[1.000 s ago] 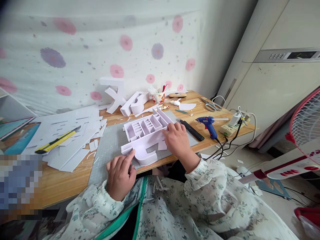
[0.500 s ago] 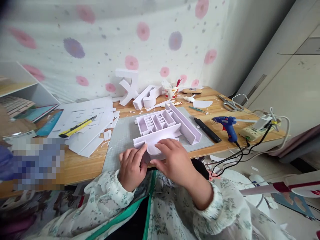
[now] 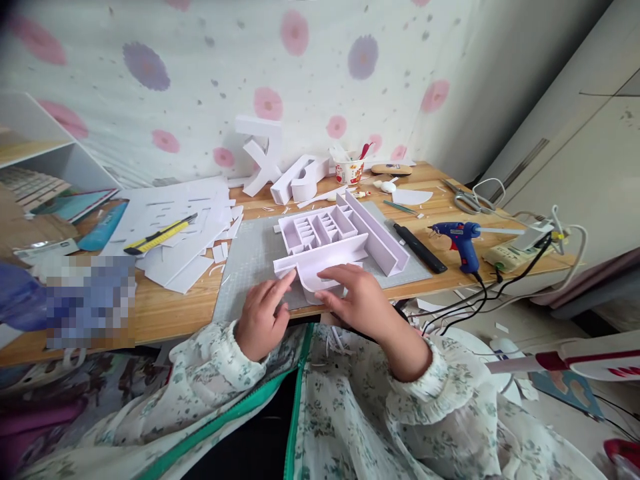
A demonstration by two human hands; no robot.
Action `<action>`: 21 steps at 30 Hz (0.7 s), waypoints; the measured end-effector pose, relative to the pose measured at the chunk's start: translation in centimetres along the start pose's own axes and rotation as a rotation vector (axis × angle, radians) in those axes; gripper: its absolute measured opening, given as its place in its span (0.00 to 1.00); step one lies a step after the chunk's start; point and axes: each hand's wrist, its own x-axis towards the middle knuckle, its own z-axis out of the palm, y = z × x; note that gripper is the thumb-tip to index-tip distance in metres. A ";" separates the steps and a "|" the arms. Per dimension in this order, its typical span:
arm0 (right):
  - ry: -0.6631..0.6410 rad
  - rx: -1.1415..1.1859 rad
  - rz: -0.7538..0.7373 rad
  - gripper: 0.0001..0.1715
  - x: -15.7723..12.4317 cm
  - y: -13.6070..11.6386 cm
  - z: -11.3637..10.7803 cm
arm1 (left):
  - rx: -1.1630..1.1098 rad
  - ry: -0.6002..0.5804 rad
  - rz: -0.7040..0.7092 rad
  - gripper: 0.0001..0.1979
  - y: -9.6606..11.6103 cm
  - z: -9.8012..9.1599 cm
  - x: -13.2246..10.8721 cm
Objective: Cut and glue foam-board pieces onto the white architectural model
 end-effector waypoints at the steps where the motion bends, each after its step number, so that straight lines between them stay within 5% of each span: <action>1: 0.021 0.055 0.025 0.17 -0.3 0.4 -0.3 | -0.023 0.010 -0.002 0.30 -0.2 -0.1 -0.1; 6: 0.092 0.190 0.133 0.15 -1.8 2.3 -0.7 | -0.110 0.036 -0.007 0.21 -0.4 -0.3 -0.7; 13: -0.009 0.219 0.181 0.15 -1.9 3.4 0.2 | -0.052 0.065 0.090 0.14 0.0 -2.0 1.7; 17: -0.032 0.217 0.156 0.15 -1.7 4.1 0.5 | 0.096 -0.159 0.272 0.14 -0.3 -4.4 5.7; 21: -0.001 0.207 0.145 0.12 -1.7 4.6 0.8 | 0.007 -0.492 0.406 0.10 -1.0 -4.5 9.7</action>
